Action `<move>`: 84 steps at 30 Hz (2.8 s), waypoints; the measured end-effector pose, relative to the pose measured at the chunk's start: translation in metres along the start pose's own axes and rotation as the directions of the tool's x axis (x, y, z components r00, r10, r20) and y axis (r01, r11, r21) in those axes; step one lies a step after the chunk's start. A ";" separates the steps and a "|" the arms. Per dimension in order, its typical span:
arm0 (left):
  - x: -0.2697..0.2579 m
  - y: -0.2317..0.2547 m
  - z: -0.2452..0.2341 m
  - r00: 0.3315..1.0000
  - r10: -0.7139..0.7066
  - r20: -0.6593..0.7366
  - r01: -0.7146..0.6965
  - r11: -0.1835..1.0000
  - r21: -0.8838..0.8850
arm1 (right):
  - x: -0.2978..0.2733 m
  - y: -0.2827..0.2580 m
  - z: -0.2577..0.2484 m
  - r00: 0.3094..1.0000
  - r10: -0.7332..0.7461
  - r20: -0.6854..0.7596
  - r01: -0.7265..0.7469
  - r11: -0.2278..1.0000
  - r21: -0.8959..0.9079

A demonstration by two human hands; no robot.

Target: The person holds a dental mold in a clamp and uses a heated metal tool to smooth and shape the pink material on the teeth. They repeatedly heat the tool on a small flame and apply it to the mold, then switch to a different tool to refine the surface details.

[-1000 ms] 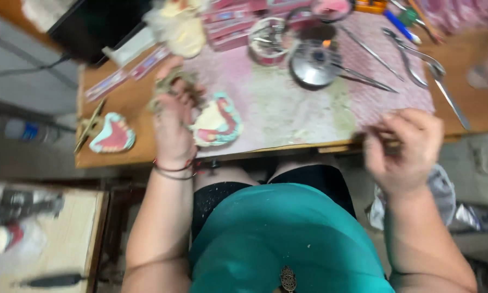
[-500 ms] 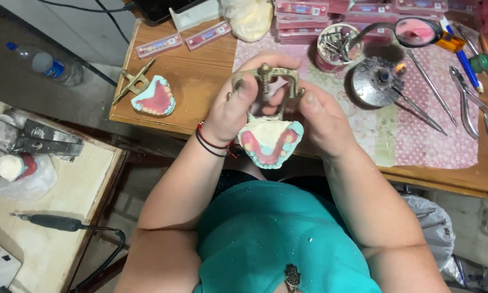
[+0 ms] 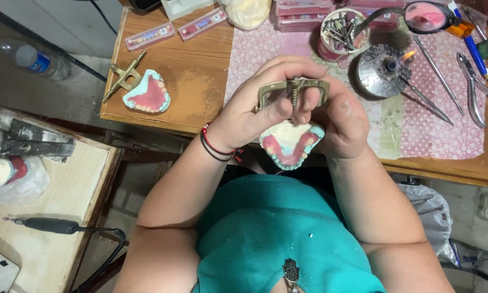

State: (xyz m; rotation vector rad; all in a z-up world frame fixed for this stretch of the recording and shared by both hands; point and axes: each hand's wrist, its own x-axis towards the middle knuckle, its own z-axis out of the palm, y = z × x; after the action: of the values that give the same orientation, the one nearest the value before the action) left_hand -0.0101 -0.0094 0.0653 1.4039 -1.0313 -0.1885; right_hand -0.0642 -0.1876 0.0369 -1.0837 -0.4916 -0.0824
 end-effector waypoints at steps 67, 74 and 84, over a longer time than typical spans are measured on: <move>-0.214 0.045 -0.084 0.286 -0.046 -0.957 0.040 0.999 -0.036 | -0.014 0.032 0.079 0.997 -0.071 0.011 0.030 0.272 -0.962; -0.239 0.093 -0.075 0.556 0.205 -0.806 -0.074 0.977 0.198 | 0.068 0.098 0.158 0.851 0.451 -0.269 -0.126 -0.322 -0.938; -0.251 0.122 -0.068 0.596 0.036 -0.802 0.136 0.980 0.144 | 0.072 0.162 0.251 0.391 0.763 0.515 0.425 0.347 -0.836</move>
State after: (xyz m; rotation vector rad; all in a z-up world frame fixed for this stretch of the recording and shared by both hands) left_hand -0.1638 0.2331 0.0625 1.4594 -0.2334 0.5052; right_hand -0.0377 0.1182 0.0269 -2.4317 -1.4549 0.6829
